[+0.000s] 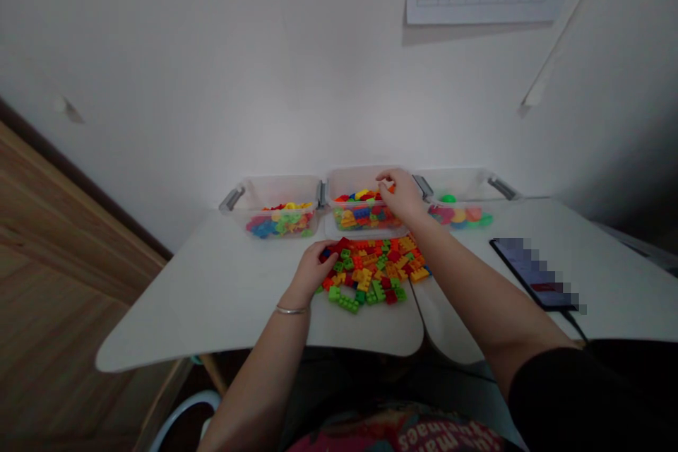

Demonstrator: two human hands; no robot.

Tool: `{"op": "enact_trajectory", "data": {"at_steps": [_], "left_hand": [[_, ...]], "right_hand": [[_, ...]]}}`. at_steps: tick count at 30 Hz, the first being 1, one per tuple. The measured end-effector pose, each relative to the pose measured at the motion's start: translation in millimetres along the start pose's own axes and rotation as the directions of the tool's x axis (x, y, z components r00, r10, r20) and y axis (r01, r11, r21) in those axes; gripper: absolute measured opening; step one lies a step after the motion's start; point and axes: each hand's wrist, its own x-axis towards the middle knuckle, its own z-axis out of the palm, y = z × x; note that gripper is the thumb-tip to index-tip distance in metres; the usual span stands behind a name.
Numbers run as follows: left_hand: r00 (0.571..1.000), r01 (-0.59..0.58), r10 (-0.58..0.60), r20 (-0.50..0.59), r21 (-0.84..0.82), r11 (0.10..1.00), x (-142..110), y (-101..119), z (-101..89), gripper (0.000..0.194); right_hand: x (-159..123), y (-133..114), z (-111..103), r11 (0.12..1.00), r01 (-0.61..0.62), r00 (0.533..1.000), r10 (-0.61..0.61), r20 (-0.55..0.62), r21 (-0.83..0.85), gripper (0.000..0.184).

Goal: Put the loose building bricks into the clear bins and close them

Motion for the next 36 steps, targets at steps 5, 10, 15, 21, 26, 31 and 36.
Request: {"op": "enact_trajectory", "data": {"at_steps": [5,10,15,21,26,31,36], "left_hand": [[1.000,0.013,-0.013,0.016,0.003,1.000,-0.6,4.0,-1.3,0.030],[0.999,0.040,-0.040,-0.017,-0.002,0.999,-0.4,6.2,-2.5,0.024],[0.986,0.080,-0.082,-0.145,-0.021,0.997,-0.9,2.5,-2.2,0.023],[0.985,-0.042,0.041,-0.165,-0.006,0.999,-6.1,14.7,-6.5,0.031],[0.971,-0.240,0.240,0.005,0.049,0.970,-8.2,26.1,-6.4,0.025],[0.962,-0.273,0.273,0.007,0.062,0.960,-8.4,27.7,-5.1,0.022],[0.962,-0.274,0.274,-0.008,0.025,0.961,-10.3,27.4,-4.8,0.020]], "right_hand": [[-57.3,-18.7,-5.3,0.950,0.279,0.958,-0.266,-0.105,0.143,0.020],[-117.2,-16.2,-1.9,0.958,0.225,0.966,-0.243,0.088,0.177,0.022],[-142.4,-5.4,9.3,0.982,0.126,0.965,-0.153,0.212,0.138,0.024],[-148.8,-1.9,19.7,0.985,0.089,0.957,-0.126,0.260,0.148,0.030],[-148.6,0.6,22.3,0.990,0.077,0.956,-0.107,0.272,0.118,0.034],[-147.3,-3.8,23.1,0.990,0.092,0.952,-0.118,0.282,0.104,0.031],[-145.6,-5.9,22.7,0.991,0.105,0.955,-0.123,0.269,0.079,0.026]]}}
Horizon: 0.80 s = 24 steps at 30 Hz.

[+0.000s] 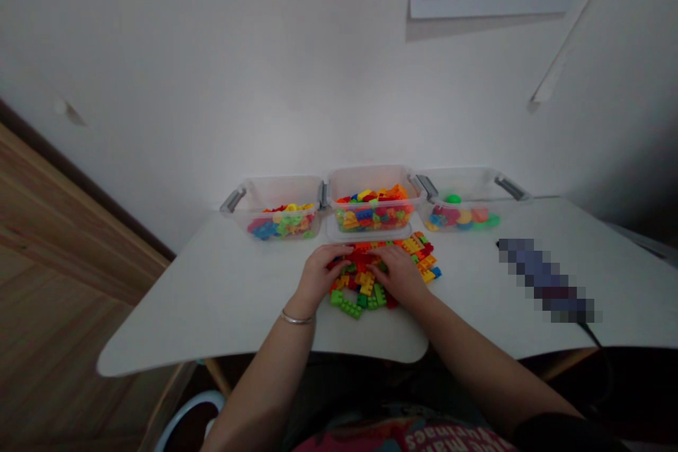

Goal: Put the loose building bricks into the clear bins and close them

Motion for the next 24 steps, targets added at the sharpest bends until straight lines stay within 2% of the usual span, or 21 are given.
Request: {"op": "enact_trajectory", "data": {"at_steps": [4,9,12,16,20,24], "left_hand": [[1.000,-0.019,0.019,0.006,0.003,1.000,0.0,2.6,-0.4,0.018],[0.999,-0.018,0.022,-0.050,0.068,0.998,1.6,1.3,-1.1,0.022],[0.998,0.041,-0.036,-0.060,0.098,0.994,2.5,-5.8,0.0,0.023],[0.994,0.105,-0.102,-0.037,0.111,0.988,2.5,-14.9,2.2,0.023],[0.990,0.142,-0.139,-0.038,0.108,0.984,1.5,-19.9,3.9,0.024],[0.984,0.174,-0.171,-0.042,0.100,0.980,0.3,-23.0,4.8,0.025]], "right_hand": [[-0.1,-0.6,0.8,1.000,-0.004,1.000,0.003,-0.030,-0.013,0.021],[1.7,-0.1,-5.8,0.993,-0.115,0.977,0.116,-0.178,0.019,0.017],[12.1,2.6,-22.4,0.988,-0.143,0.939,0.156,-0.308,0.067,0.019],[42.9,8.5,-53.6,0.990,-0.130,0.895,0.139,-0.424,0.049,0.021],[85.7,17.0,-76.3,0.985,-0.172,0.892,0.153,-0.426,-0.005,0.024],[126.2,26.4,-80.8,0.961,-0.274,0.917,0.246,-0.313,-0.047,0.023]]}}
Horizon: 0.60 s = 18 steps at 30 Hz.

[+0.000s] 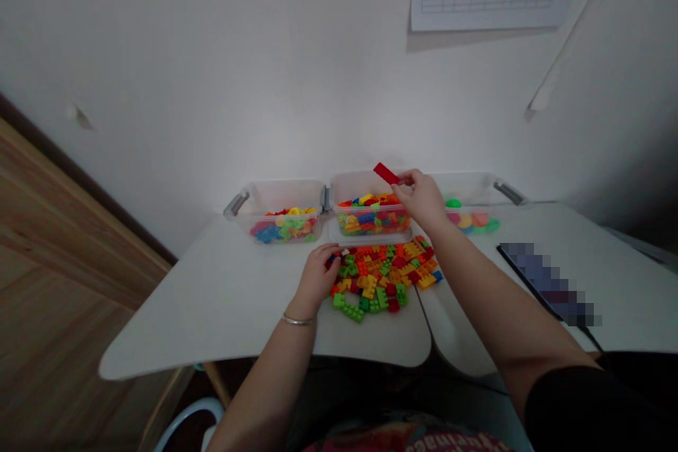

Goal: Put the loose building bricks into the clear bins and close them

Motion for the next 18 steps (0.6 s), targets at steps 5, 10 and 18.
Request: {"op": "enact_trajectory", "data": {"at_steps": [5,10,18], "left_hand": [[0.999,-0.006,0.006,0.036,0.000,1.000,-1.8,4.0,-2.7,0.029],[0.997,-0.019,0.020,0.075,-0.004,1.000,-2.0,9.2,-5.2,0.029],[0.997,-0.049,0.050,0.067,-0.014,0.999,-1.5,8.2,-4.2,0.029]], "right_hand": [[23.8,-1.4,18.1,0.970,-0.127,0.957,0.175,0.231,-0.207,0.023],[27.2,1.3,25.5,0.952,-0.180,0.925,0.249,0.286,-0.247,0.023],[20.1,3.9,25.3,0.973,-0.133,0.959,0.174,0.222,-0.188,0.020]]}}
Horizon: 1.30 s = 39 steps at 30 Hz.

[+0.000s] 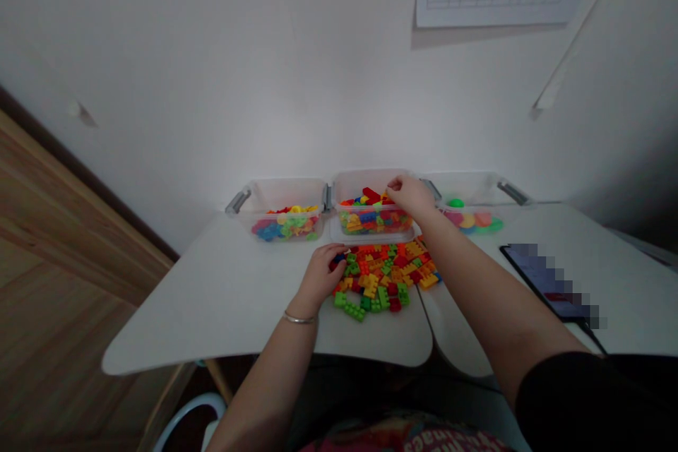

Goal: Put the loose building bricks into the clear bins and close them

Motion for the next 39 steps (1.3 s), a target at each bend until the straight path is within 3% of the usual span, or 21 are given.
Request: {"op": "enact_trajectory", "data": {"at_steps": [3,6,9,12,15,17,20,28,39], "left_hand": [[1.000,-0.008,0.008,0.004,0.008,1.000,0.4,-0.7,0.4,0.028],[1.000,-0.016,0.016,0.003,0.013,1.000,0.8,-1.7,0.6,0.029],[1.000,-0.021,0.021,0.000,0.014,1.000,0.5,-2.0,0.4,0.029],[1.000,-0.022,0.022,-0.012,0.008,1.000,-0.5,-1.9,0.7,0.029],[1.000,-0.021,0.021,-0.019,0.000,1.000,-0.8,-2.7,2.3,0.027],[0.999,-0.020,0.020,-0.025,-0.003,1.000,-0.4,-3.5,3.5,0.027],[0.999,-0.020,0.020,-0.025,-0.004,1.000,0.3,-4.1,4.1,0.028],[1.000,-0.003,0.003,-0.018,-0.007,1.000,0.7,-1.8,2.4,0.027],[1.000,-0.014,0.014,-0.018,-0.003,1.000,0.3,-0.8,1.2,0.028]], "right_hand": [[-3.3,4.4,1.0,0.983,0.139,0.978,-0.118,-0.172,0.119,0.027],[-12.8,7.7,-1.6,0.929,0.295,0.911,-0.202,-0.360,0.225,0.034],[-37.8,5.9,-5.1,0.883,0.396,0.859,-0.261,-0.440,0.250,0.032],[-79.6,1.4,-0.8,0.844,0.473,0.855,-0.370,-0.363,0.254,0.023],[-125.5,-1.1,14.0,0.823,0.477,0.876,-0.471,-0.100,0.309,0.024],[-150.0,-1.5,25.8,0.846,0.455,0.872,-0.487,0.053,0.279,0.025],[-171.3,-2.2,39.2,0.881,0.421,0.877,-0.456,0.150,0.215,0.029],[-179.2,-4.4,45.2,0.923,0.369,0.912,-0.382,0.151,0.109,0.029],[-180.9,1.2,52.0,0.903,0.398,0.906,-0.414,0.082,0.162,0.016]]}}
